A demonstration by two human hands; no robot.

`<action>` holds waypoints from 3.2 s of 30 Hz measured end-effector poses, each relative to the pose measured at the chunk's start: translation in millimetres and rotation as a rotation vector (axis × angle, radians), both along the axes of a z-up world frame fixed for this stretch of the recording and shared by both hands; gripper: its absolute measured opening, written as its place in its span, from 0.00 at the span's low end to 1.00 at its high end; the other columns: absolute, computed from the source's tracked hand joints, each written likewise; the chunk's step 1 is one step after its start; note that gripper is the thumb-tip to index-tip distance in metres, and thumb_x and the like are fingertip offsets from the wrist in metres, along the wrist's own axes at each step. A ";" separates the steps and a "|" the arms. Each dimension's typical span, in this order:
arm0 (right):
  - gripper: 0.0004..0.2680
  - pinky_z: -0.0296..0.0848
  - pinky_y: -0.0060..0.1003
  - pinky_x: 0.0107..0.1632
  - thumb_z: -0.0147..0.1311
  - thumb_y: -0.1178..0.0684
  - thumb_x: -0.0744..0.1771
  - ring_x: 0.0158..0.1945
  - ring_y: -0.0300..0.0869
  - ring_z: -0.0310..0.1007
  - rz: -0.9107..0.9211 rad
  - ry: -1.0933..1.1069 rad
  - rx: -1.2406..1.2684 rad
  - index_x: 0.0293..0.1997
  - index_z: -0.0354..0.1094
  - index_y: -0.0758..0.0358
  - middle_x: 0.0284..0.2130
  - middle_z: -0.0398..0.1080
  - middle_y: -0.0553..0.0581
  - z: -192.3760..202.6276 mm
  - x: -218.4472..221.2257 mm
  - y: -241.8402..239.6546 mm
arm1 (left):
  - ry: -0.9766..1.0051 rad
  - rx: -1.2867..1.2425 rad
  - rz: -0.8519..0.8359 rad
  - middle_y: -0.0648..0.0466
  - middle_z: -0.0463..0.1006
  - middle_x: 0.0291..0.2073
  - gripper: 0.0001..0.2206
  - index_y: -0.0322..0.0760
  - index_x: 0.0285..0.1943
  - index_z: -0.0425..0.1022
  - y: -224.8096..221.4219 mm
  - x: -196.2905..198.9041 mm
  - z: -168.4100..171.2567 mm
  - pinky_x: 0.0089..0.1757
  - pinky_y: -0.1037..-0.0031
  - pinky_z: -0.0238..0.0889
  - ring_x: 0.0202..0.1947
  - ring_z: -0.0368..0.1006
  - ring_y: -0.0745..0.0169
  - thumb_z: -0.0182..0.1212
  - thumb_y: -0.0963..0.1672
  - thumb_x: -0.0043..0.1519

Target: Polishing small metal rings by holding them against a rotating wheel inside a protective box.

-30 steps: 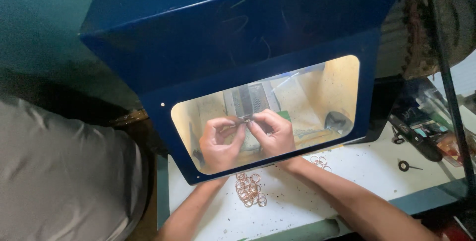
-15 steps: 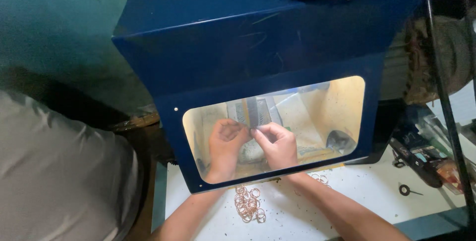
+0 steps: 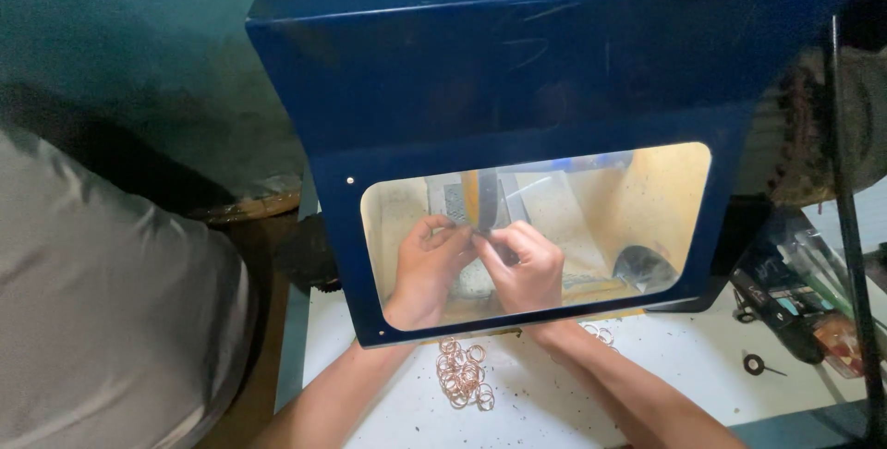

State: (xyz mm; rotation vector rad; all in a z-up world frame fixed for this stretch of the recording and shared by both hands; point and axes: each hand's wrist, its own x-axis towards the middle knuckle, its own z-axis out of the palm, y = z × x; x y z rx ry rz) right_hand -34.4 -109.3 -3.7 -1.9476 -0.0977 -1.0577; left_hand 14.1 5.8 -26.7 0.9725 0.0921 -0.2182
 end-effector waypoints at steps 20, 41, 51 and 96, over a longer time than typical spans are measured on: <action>0.05 0.68 0.26 0.26 0.67 0.60 0.63 0.18 0.38 0.65 0.069 -0.201 -0.013 0.27 0.77 0.57 0.18 0.67 0.48 18.7 -17.7 11.4 | -0.572 0.345 0.204 0.45 0.85 0.34 0.12 0.32 0.39 0.74 20.1 -24.1 27.2 0.37 0.68 0.82 0.35 0.84 0.57 0.74 0.36 0.53; 0.03 0.70 0.27 0.25 0.69 0.60 0.62 0.17 0.38 0.67 0.089 -0.231 -0.069 0.32 0.80 0.59 0.17 0.68 0.49 10.8 -18.9 -2.1 | -0.725 0.321 0.214 0.44 0.83 0.33 0.16 0.32 0.41 0.68 11.9 -26.8 25.9 0.33 0.69 0.82 0.33 0.83 0.57 0.73 0.35 0.52; 0.02 0.66 0.33 0.26 0.66 0.62 0.63 0.19 0.36 0.62 0.125 -0.007 0.123 0.34 0.81 0.62 0.14 0.66 0.53 6.5 -13.1 -1.8 | -0.151 0.130 0.030 0.46 0.80 0.35 0.20 0.37 0.49 0.59 -0.2 -12.1 11.8 0.41 0.70 0.78 0.35 0.78 0.64 0.70 0.37 0.57; 0.02 0.67 0.30 0.23 0.60 0.59 0.67 0.15 0.35 0.63 0.302 0.186 0.587 0.40 0.78 0.65 0.27 0.73 0.57 -6.1 -11.1 -0.5 | -0.783 0.353 0.153 0.48 0.76 0.38 0.15 0.34 0.47 0.69 9.6 -28.7 29.3 0.38 0.66 0.81 0.39 0.78 0.57 0.66 0.34 0.54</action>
